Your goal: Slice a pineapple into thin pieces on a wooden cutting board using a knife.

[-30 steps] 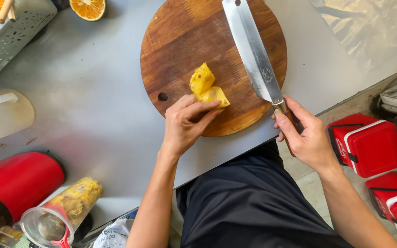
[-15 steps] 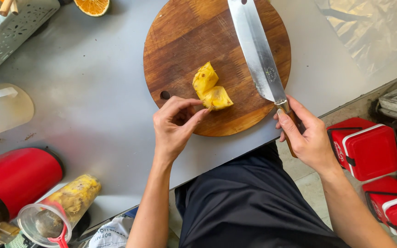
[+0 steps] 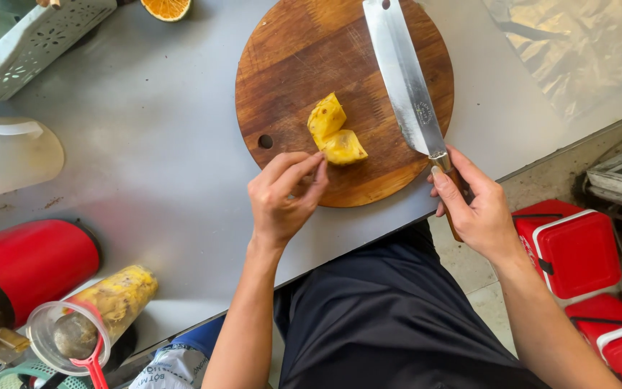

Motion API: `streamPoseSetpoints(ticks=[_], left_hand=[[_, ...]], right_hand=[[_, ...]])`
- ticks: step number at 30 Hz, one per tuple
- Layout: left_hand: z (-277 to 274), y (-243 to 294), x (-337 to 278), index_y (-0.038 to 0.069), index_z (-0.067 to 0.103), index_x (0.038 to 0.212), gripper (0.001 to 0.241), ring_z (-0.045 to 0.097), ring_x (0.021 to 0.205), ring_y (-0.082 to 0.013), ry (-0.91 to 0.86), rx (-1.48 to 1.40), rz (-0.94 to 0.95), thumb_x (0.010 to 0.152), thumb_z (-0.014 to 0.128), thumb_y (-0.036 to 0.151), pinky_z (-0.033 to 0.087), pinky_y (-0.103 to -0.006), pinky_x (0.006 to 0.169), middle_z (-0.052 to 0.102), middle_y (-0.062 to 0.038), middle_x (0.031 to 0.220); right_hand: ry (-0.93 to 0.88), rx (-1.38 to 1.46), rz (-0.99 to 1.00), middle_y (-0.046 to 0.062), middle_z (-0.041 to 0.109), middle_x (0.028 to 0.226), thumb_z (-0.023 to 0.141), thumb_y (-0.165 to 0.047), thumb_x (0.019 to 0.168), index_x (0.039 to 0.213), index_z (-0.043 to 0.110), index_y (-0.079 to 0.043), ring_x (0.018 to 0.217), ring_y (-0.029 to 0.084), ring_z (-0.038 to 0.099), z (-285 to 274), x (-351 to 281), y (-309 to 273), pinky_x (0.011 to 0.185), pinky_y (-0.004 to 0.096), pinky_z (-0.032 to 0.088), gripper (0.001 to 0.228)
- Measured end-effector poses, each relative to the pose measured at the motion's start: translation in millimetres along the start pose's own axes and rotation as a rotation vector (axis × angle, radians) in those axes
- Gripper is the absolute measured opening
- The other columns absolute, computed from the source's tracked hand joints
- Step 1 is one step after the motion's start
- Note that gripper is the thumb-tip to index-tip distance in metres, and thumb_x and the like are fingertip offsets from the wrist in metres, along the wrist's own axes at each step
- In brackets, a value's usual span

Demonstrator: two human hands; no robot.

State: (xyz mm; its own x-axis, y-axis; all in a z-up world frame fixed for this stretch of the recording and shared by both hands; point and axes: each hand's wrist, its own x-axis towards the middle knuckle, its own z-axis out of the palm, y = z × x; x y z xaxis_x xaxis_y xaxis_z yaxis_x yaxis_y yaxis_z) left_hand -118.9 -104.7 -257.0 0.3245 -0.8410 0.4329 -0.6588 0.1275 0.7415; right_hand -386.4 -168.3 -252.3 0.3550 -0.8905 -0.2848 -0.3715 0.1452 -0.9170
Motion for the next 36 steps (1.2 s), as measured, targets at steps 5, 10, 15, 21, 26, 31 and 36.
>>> streamPoseSetpoints(ticks=[5, 10, 15, 21, 26, 31, 36], left_hand=[[-59, -16, -25, 0.007, 0.079, 0.085, 0.011, 0.066, 0.058, -0.0198, 0.167, 0.196, -0.206, 0.085, 0.081, -0.004, 0.055, -0.0282, 0.051, 0.072, -0.006, 0.073], [-91, -34, -49, 0.000, 0.072, 0.125, 0.038, 0.067, 0.056, -0.0282, 0.275, 0.462, -0.448, 0.088, 0.079, -0.001, 0.051, -0.0338, 0.049, 0.073, -0.019, 0.090], [-15, 4, -1, 0.001, 0.072, 0.119, 0.035, 0.072, 0.073, -0.0325, 0.171, 0.198, -0.319, 0.088, 0.081, 0.015, 0.056, -0.0376, 0.060, 0.073, -0.018, 0.095], [35, -17, 14, 0.018, 0.073, 0.114, 0.035, 0.068, 0.096, -0.0271, -0.130, 0.206, -0.248, 0.081, 0.080, 0.029, 0.059, -0.0421, 0.080, 0.069, -0.001, 0.105], [33, -11, 21, 0.021, 0.071, 0.119, 0.040, 0.067, 0.099, -0.0263, -0.241, 0.230, -0.213, 0.082, 0.077, 0.032, 0.060, -0.0434, 0.079, 0.067, 0.001, 0.109], [42, 3, 21, 0.016, 0.076, 0.112, 0.025, 0.068, 0.100, -0.0263, -0.167, 0.280, -0.119, 0.091, 0.065, 0.016, 0.060, -0.0362, 0.081, 0.070, -0.004, 0.106], [64, -4, 12, 0.013, 0.075, 0.117, 0.035, 0.067, 0.102, -0.0252, -0.165, 0.416, -0.095, 0.085, 0.063, 0.013, 0.062, -0.0354, 0.076, 0.070, -0.006, 0.110]], right_hand=[[0.035, 0.002, 0.010, 0.024, 0.068, 0.091, 0.060, -0.010, 0.103, 0.140, 0.054, 0.011, 0.056, 0.025, 0.066, 3, -2, -5, 0.054, 0.036, 0.057, 0.042], [0.014, -0.060, 0.023, 0.024, 0.071, 0.085, 0.060, -0.012, 0.102, 0.141, 0.051, 0.010, 0.056, 0.029, 0.069, 6, -5, -19, 0.052, 0.037, 0.058, 0.046], [0.035, -0.270, -0.107, 0.012, 0.066, 0.065, 0.068, -0.018, 0.098, 0.138, 0.061, -0.001, 0.053, 0.021, 0.064, 12, -14, -44, 0.051, 0.034, 0.053, 0.044], [0.056, -0.306, -0.283, 0.011, 0.068, 0.074, 0.070, -0.009, 0.094, 0.143, 0.056, -0.008, 0.057, 0.020, 0.061, 27, -32, -69, 0.053, 0.034, 0.049, 0.051], [-0.005, -0.437, -0.142, 0.016, 0.063, 0.063, 0.062, -0.024, 0.098, 0.149, 0.054, -0.021, 0.054, 0.028, 0.061, 38, -37, -81, 0.057, 0.042, 0.048, 0.051], [-0.087, -0.603, 0.051, 0.018, 0.073, 0.076, 0.039, -0.045, 0.106, 0.143, 0.054, -0.026, 0.077, 0.047, 0.072, 38, -35, -61, 0.071, 0.055, 0.053, 0.044], [-0.103, -0.637, 0.076, 0.020, 0.075, 0.083, 0.038, -0.047, 0.105, 0.143, 0.053, -0.028, 0.084, 0.048, 0.072, 44, -37, -65, 0.075, 0.057, 0.054, 0.045]])
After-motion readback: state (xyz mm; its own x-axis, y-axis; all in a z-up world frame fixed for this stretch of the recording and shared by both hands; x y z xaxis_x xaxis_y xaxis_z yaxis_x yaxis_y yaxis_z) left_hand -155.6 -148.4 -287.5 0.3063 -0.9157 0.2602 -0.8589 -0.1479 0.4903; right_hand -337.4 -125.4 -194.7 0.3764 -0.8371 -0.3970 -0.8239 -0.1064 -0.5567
